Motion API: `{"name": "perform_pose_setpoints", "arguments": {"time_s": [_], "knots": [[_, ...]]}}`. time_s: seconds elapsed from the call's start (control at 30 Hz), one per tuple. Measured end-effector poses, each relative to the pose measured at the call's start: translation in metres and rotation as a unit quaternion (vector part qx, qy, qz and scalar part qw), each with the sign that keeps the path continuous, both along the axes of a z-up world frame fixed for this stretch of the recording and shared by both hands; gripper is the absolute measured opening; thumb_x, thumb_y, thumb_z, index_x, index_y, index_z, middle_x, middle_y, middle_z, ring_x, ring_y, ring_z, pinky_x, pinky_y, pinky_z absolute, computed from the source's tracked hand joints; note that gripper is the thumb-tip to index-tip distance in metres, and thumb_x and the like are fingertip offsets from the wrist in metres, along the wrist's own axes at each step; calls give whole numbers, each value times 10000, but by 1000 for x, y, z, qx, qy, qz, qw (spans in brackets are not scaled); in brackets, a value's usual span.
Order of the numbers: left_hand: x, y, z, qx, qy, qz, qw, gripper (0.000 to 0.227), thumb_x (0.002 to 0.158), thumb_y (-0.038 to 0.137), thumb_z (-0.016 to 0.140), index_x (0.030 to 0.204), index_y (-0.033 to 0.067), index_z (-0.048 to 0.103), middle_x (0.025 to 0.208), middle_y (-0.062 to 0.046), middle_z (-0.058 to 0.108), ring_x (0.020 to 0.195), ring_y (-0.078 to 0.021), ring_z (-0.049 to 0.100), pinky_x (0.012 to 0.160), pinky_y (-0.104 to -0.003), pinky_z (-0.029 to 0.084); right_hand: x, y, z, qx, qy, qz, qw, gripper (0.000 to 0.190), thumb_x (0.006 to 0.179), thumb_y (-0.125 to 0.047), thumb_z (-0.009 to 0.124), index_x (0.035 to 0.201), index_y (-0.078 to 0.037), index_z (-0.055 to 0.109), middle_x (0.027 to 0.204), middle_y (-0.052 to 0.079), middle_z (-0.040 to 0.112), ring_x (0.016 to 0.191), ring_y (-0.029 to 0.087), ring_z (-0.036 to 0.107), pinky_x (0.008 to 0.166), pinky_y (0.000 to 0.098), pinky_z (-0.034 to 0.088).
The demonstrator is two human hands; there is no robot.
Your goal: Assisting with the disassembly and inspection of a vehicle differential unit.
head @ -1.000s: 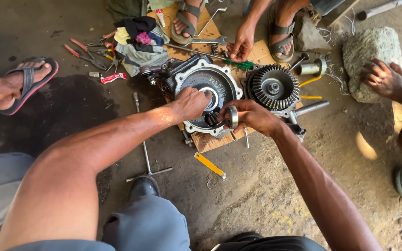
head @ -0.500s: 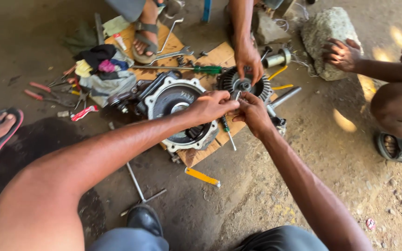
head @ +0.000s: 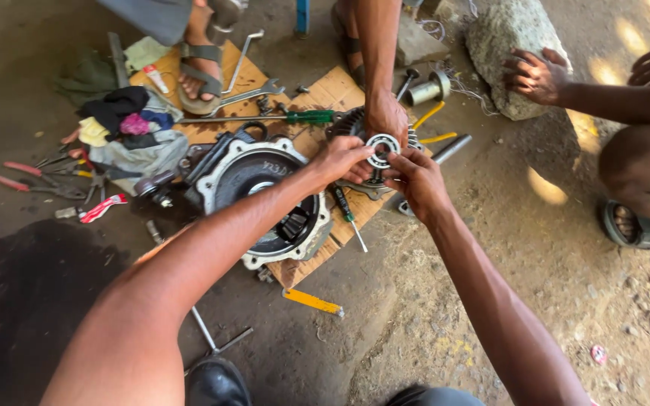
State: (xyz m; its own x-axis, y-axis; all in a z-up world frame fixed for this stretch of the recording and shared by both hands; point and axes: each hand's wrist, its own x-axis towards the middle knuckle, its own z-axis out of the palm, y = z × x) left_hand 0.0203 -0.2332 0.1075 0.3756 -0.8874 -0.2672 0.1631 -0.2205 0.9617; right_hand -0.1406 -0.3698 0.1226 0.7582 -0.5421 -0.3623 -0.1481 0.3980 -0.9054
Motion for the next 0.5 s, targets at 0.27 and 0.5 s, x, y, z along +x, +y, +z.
{"name": "perform_pose_setpoints", "arguments": {"time_s": [0.27,0.5], "knots": [[26,-14,-31,78,-35,13,996,252,996,257,567,1071,32,650,911,-114,719,728,-174,718,611,-290,623,9,-6,1,-91,112,22,989,158,985,-168,628,1078,-51,680,904,49,713,759,107,637,678,259,568],[49,-22,-41,29,-140,69,987,174,981,194,606,1040,42,667,881,-71,743,712,-141,728,593,-287,606,28,-39,-15,-111,101,8,989,189,992,-174,628,1107,-30,667,907,54,687,762,126,635,700,284,596]]}}
